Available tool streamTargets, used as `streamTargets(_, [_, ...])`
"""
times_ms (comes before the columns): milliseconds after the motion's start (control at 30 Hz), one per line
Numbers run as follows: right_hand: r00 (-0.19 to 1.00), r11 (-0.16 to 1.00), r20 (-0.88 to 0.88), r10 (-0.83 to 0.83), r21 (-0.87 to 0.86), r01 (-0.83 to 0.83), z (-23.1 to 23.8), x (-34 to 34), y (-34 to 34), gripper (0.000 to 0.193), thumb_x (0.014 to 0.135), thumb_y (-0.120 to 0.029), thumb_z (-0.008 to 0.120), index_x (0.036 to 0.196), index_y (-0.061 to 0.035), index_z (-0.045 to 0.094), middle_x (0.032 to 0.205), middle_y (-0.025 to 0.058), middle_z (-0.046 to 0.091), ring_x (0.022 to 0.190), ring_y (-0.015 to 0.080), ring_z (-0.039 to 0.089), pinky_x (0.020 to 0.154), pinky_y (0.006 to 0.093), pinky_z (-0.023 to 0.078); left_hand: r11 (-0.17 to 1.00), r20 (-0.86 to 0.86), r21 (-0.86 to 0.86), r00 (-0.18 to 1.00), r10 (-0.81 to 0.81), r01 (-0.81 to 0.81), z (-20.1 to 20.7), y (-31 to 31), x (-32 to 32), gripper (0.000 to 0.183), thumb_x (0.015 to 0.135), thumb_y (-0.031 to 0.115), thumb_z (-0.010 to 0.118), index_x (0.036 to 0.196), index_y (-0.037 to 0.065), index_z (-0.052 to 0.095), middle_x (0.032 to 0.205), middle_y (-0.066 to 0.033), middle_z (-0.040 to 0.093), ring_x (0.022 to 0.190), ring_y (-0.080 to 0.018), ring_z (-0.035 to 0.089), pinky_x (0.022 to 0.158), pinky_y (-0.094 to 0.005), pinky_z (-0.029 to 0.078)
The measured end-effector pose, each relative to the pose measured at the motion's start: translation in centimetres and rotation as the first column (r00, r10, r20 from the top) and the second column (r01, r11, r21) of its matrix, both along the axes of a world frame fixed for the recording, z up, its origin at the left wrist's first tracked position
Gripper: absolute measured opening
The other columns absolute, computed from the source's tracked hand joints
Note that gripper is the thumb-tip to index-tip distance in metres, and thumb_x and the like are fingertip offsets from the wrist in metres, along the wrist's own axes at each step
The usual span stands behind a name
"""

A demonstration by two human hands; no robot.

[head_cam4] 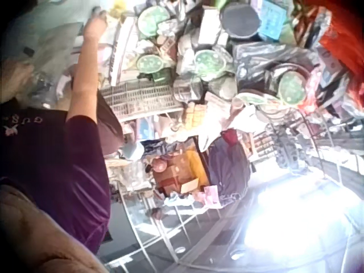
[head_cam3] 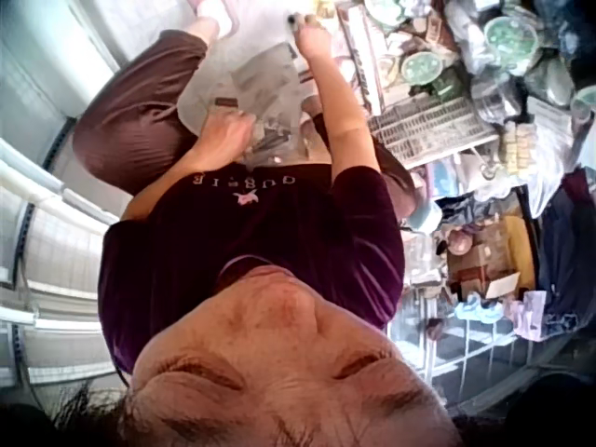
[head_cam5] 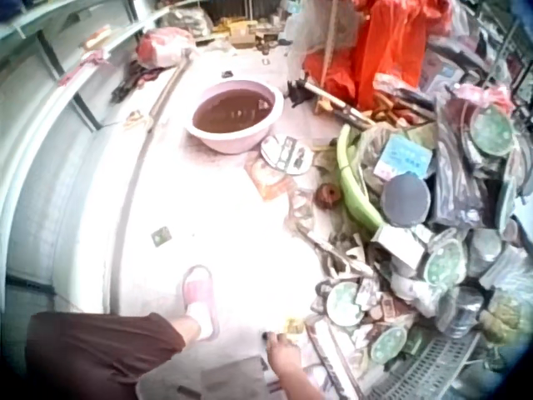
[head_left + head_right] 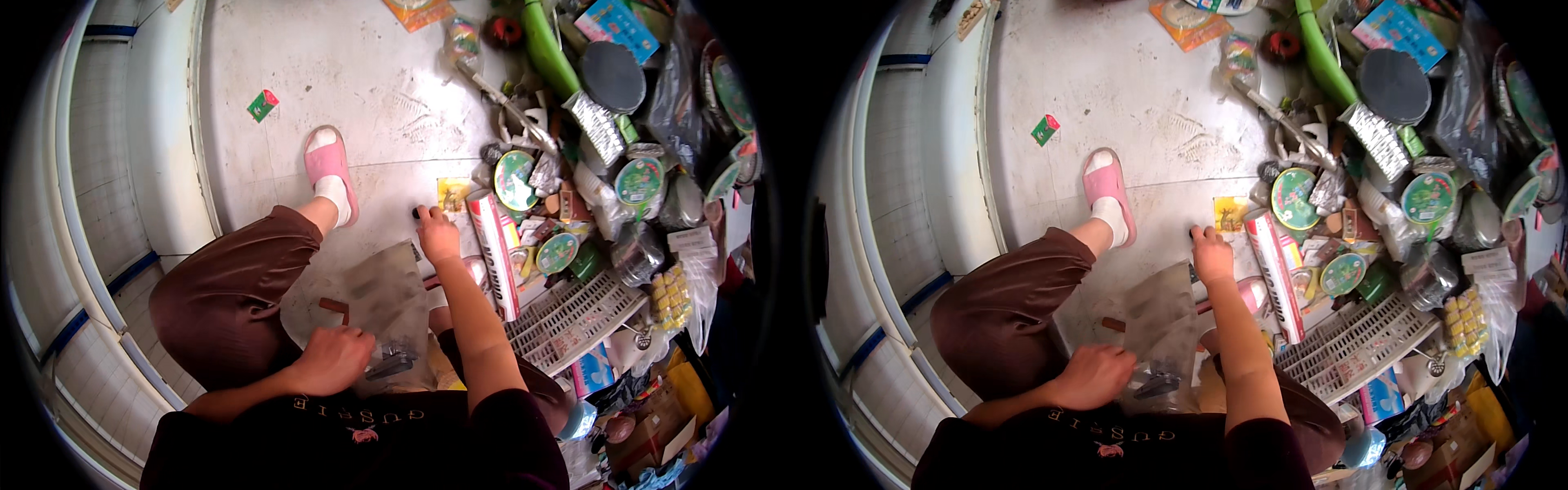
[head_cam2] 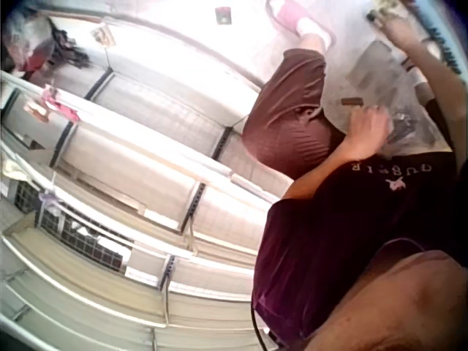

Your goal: The person cleans a toy gun and its packaging with a cloth before placing the items back on a shelf.

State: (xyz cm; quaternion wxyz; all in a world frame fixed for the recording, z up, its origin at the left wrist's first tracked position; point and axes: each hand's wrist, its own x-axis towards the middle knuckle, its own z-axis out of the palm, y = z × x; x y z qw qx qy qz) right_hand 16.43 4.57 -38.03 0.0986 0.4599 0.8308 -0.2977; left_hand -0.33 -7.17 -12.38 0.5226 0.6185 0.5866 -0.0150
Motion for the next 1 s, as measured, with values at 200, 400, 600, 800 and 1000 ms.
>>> streamTargets(200, [0.99, 0.978, 0.07, 0.126, 0.157, -0.135, -3.9, -0.1, -0.2, 0.021, 0.078, -0.017, 0.059, 0.097, -0.0129, 0.051, 0.087, 0.0071, 0.054, 0.082, 0.0257, 0.059, 0.068, 0.0388, 0.049, 0.999, 0.01, -0.036, 1.0, 0.023, -0.023, -0.4, 0.3, 0.0, 0.01, 0.078, 0.012, 0.058, 0.073, 0.004, 0.053, 0.07, -0.0112, 0.056, 0.066, -0.0314, 0.058, 0.056, -0.0423, 0.046])
streamTargets(400, [0.877, 0.885, -0.198, -0.437, -0.268, 0.381, 2.7, 1.5, 1.2, 0.021, 0.077, -0.016, 0.063, 0.094, -0.0046, 0.057, 0.085, 0.0105, 0.062, 0.073, 0.0231, 0.062, 0.064, 0.0351, 0.049, 0.987, -0.004, 0.066, 0.989, 0.15, -0.149, -0.7, 0.8, 0.6, 0.017, 0.083, 0.018, 0.055, 0.073, 0.004, 0.052, 0.069, -0.015, 0.057, 0.066, -0.035, 0.058, 0.057, -0.0441, 0.045])
streamTargets(600, [0.38, 0.561, -0.428, -0.82, -0.733, 0.385, 17.3, 2.9, 0.9, 0.023, 0.077, -0.01, 0.067, 0.097, 0.0013, 0.06, 0.075, 0.0013, 0.061, 0.06, 0.007, 0.053, 0.056, 0.0223, 0.045, 0.932, -0.032, 0.238, 0.957, 0.288, -0.273, -1.8, 0.3, 1.3, 0.026, 0.087, 0.025, 0.049, 0.073, 0.003, 0.053, 0.068, -0.0173, 0.059, 0.064, -0.0381, 0.058, 0.058, -0.0481, 0.045])
streamTargets(800, [0.871, 0.973, -0.456, -0.181, 0.046, 0.226, 30.0, 3.1, -7.0, 0.026, 0.068, -0.016, 0.073, 0.089, -0.0056, 0.063, 0.077, 0.0076, 0.054, 0.07, 0.0223, 0.056, 0.061, 0.0333, 0.045, 0.882, -0.02, 0.393, 0.957, 0.29, -0.26, -2.2, -0.2, 1.4, 0.024, 0.086, 0.025, 0.049, 0.078, 0.004, 0.06, 0.072, -0.0176, 0.061, 0.07, -0.0384, 0.059, 0.063, -0.0469, 0.045])
streamTargets(1000, [0.967, 0.903, -0.223, -0.126, 0.377, 0.205, 27.4, 3.1, -10.0, 0.029, 0.068, -0.021, 0.073, 0.091, -0.0064, 0.063, 0.084, 0.0066, 0.053, 0.085, 0.0266, 0.053, 0.074, 0.0385, 0.04, 0.91, -0.051, 0.356, 0.967, 0.248, -0.214, -2.6, -0.7, 1.2, 0.03, 0.087, 0.028, 0.047, 0.078, 0.004, 0.061, 0.077, -0.0183, 0.063, 0.076, -0.037, 0.06, 0.069, -0.0473, 0.046])
